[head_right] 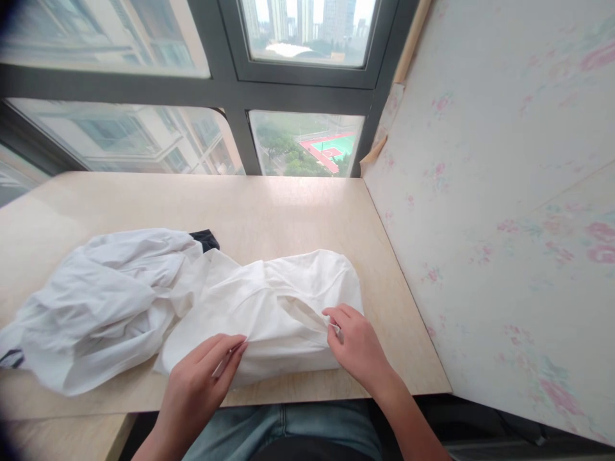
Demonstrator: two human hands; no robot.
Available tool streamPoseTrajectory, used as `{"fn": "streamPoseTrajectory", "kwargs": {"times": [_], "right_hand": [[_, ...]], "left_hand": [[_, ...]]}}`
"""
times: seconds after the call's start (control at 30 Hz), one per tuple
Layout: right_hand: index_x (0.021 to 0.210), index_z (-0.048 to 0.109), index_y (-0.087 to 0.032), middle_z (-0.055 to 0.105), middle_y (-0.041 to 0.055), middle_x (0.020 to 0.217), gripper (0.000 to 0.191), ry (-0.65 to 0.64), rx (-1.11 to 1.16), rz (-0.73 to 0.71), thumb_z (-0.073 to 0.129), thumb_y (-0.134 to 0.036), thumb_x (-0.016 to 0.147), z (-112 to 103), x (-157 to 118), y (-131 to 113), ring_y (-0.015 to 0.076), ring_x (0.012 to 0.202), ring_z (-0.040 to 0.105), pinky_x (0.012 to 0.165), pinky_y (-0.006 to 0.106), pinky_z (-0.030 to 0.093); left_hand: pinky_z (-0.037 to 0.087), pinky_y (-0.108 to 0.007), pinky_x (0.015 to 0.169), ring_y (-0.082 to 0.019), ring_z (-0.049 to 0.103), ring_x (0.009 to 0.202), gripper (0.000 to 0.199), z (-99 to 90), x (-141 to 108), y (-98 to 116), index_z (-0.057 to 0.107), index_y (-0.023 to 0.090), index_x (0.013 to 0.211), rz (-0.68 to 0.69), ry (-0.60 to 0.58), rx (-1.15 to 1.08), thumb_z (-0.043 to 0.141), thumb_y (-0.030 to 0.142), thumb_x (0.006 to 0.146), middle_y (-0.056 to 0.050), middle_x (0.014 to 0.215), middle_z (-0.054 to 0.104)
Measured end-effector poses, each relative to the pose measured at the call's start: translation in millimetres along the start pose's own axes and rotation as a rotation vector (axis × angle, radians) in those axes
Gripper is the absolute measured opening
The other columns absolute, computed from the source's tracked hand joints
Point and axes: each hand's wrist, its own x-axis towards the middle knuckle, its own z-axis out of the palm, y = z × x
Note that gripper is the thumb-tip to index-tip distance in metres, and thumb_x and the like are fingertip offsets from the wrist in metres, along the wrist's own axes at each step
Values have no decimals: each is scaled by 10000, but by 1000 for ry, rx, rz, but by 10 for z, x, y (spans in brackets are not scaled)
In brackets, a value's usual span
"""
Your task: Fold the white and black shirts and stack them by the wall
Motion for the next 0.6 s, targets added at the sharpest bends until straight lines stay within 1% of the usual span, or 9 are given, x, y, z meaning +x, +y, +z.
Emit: {"fn": "streamPoseTrajectory", "kwargs": {"times": [0.07,0.1,0.13,0.23,0.3,0.37,0.47,0.53,0.6], "right_hand": [[1094,653,-221,656,56,951,247,5,-1,11,503,-188,901,15,-11,-7,195,898,634,820,338,525],[1094,652,-219,657,61,974,231,8,-4,2,514,-214,909,32,11,-7,203,926,633,841,350,526],[1098,649,-217,659,71,1020,224,13,-9,-16,524,-235,913,57,48,-5,211,975,630,878,363,523],[1159,632,-204,636,104,1205,269,27,-53,-85,549,-253,908,183,211,9,237,1152,580,1010,404,478],[1220,612,-190,603,128,1292,342,10,-139,-108,571,-232,883,295,328,20,261,1226,535,1051,434,444],[1273,590,-180,569,149,1353,419,-19,-247,-103,584,-204,855,400,430,28,288,1271,497,1056,462,424],[1295,582,-179,559,148,1376,467,-68,-348,-83,565,-148,829,483,539,34,296,1270,495,1027,462,424],[1256,608,-174,603,140,1322,448,-94,-357,-87,534,-105,820,470,589,33,281,1224,532,999,434,436],[1189,647,-169,665,131,1213,395,-91,-345,-89,498,-89,832,407,628,35,264,1135,588,966,412,449]], "left_hand": [[459,-256,797,-152,634,831,112,-84,-70,69,614,229,1040,17,-11,-69,559,203,945,-16,915,680],[460,-249,786,-149,633,826,101,-111,-93,109,613,229,1021,12,-65,-97,547,203,949,-16,913,678],[461,-242,754,-144,631,802,90,-126,-112,148,612,228,982,-1,-159,-113,528,210,956,-11,888,672],[434,-236,629,-143,625,704,181,-119,-159,245,588,221,844,-32,-541,-78,456,215,968,5,776,648],[418,-248,597,-158,631,683,205,-97,-187,289,574,218,807,-29,-681,-13,436,204,959,5,750,646],[422,-265,600,-174,636,692,204,-83,-192,332,575,220,811,-25,-666,33,433,208,957,0,760,648],[470,-301,662,-195,637,762,189,-60,-113,433,604,232,915,-25,-454,56,424,241,972,-24,835,652],[505,-340,752,-216,636,872,183,-8,5,527,608,231,1042,-12,-306,65,444,240,963,-60,972,663],[513,-391,856,-248,616,1016,221,84,151,618,598,225,1124,29,-265,83,499,219,926,-93,1139,648]]}}
